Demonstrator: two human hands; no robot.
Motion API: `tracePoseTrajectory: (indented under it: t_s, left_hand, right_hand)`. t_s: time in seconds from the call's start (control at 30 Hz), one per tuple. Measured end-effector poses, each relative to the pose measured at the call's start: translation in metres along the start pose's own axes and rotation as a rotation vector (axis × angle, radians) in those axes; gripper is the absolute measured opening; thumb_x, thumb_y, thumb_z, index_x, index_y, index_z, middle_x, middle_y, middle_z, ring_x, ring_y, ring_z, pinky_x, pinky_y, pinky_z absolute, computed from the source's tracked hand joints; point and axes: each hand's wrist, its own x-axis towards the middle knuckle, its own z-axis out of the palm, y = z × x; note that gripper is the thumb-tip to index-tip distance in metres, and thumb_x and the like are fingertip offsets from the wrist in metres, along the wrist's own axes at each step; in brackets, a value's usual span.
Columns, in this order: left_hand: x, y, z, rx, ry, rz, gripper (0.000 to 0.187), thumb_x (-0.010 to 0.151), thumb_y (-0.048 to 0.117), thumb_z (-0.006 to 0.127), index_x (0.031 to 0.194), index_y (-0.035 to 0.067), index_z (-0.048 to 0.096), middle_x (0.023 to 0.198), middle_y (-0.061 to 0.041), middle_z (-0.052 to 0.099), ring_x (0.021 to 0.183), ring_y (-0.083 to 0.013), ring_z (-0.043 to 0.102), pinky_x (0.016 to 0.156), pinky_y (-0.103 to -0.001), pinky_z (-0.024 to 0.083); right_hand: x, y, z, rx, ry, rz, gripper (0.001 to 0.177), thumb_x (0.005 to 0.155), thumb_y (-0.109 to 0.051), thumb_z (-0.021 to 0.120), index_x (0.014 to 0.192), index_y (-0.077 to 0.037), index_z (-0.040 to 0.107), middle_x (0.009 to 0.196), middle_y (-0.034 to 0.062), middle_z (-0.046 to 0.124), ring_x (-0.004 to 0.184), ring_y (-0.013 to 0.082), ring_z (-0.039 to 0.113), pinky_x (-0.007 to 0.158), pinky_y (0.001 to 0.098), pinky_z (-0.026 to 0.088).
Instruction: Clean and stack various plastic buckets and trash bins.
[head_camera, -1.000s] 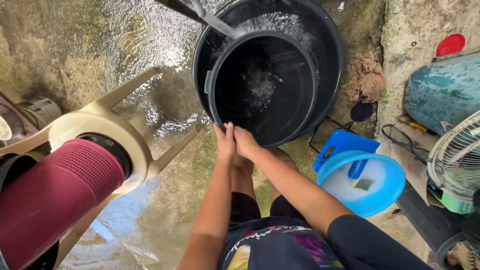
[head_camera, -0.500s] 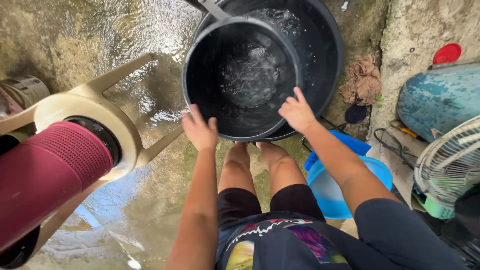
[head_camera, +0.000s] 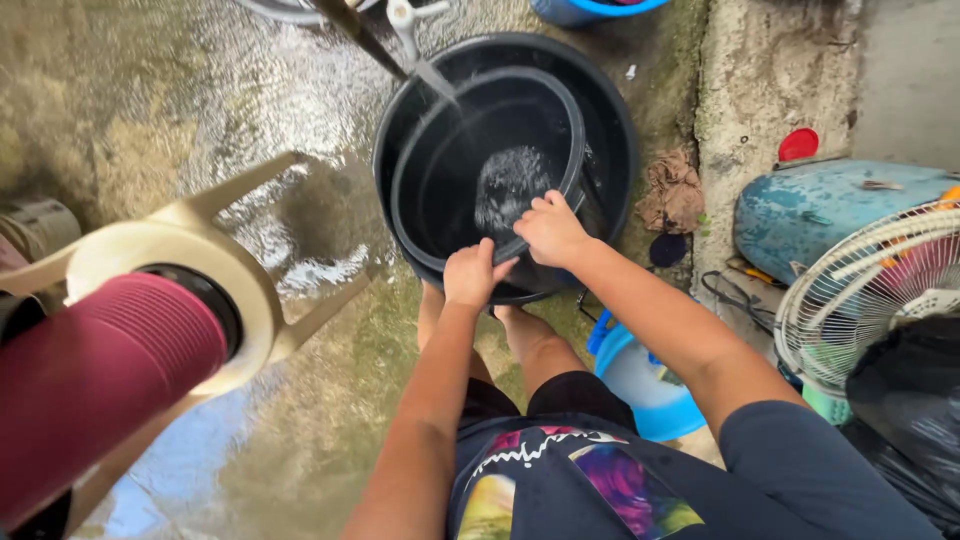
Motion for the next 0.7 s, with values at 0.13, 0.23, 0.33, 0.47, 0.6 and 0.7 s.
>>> tracePoseTrajectory:
  t_s: [0.13,0.23,0.33,0.47,0.6,0.7]
  left_hand:
    - [0.012,-0.001,-0.036,-0.072,-0.153,0.000,0.061,0.082,0.066,0.072,0.077,0.006,0.064,0.070,-0.014,0.066,0.071,-0.0346,0.067,0.067,-0.047,0.054]
    - [0.023,-0.006,-0.064,-0.157,-0.270,-0.016,0.068,0.080,0.073,0.066,0.071,0.006,0.067,0.065,-0.015,0.066,0.068,-0.0358,0.068,0.064,-0.048,0.054]
    - [0.035,-0.025,-0.074,-0.255,-0.449,-0.069,0.071,0.080,0.075,0.065,0.073,0.004,0.071,0.068,-0.019,0.068,0.072,-0.0385,0.069,0.067,-0.048,0.054]
    - [0.058,-0.055,-0.062,-0.406,-0.549,-0.059,0.072,0.080,0.072,0.067,0.078,0.000,0.074,0.069,-0.023,0.067,0.071,-0.0391,0.069,0.069,-0.047,0.053]
    - [0.081,-0.081,-0.049,-0.522,-0.712,-0.120,0.072,0.078,0.070,0.069,0.080,-0.001,0.075,0.068,-0.019,0.069,0.067,-0.0328,0.070,0.068,-0.044,0.053]
    - [0.090,-0.094,-0.031,-0.567,-0.794,-0.180,0.072,0.077,0.071,0.069,0.080,-0.001,0.075,0.066,-0.014,0.070,0.066,-0.0254,0.069,0.066,-0.042,0.053]
  right_hand:
    - [0.017,-0.008,-0.036,-0.016,-0.148,0.035,0.012,0.066,-0.017,0.072,0.078,-0.015,0.074,0.083,0.0044,0.072,0.096,0.0259,0.062,0.093,0.0447,0.040]
    - [0.035,-0.013,-0.052,0.001,-0.279,0.036,0.016,0.064,-0.021,0.073,0.078,-0.016,0.076,0.083,0.0057,0.073,0.095,0.0260,0.064,0.090,0.0450,0.039]
    - [0.056,-0.014,-0.056,0.109,-0.400,0.089,0.023,0.065,-0.021,0.071,0.086,-0.019,0.078,0.081,0.0062,0.073,0.094,0.0256,0.067,0.089,0.0446,0.040]
    - [0.081,-0.005,-0.047,0.125,-0.613,0.159,0.026,0.072,-0.023,0.069,0.095,-0.019,0.080,0.089,0.0088,0.075,0.095,0.0283,0.071,0.087,0.0461,0.043]
    - [0.098,0.009,-0.017,0.284,-0.667,0.265,0.044,0.067,-0.017,0.068,0.111,-0.019,0.078,0.101,0.0118,0.077,0.102,0.0299,0.071,0.090,0.0472,0.045]
    - [0.115,0.009,-0.024,0.277,-0.805,0.334,0.056,0.058,-0.012,0.072,0.112,-0.020,0.079,0.106,0.0118,0.077,0.106,0.0303,0.071,0.092,0.0463,0.047]
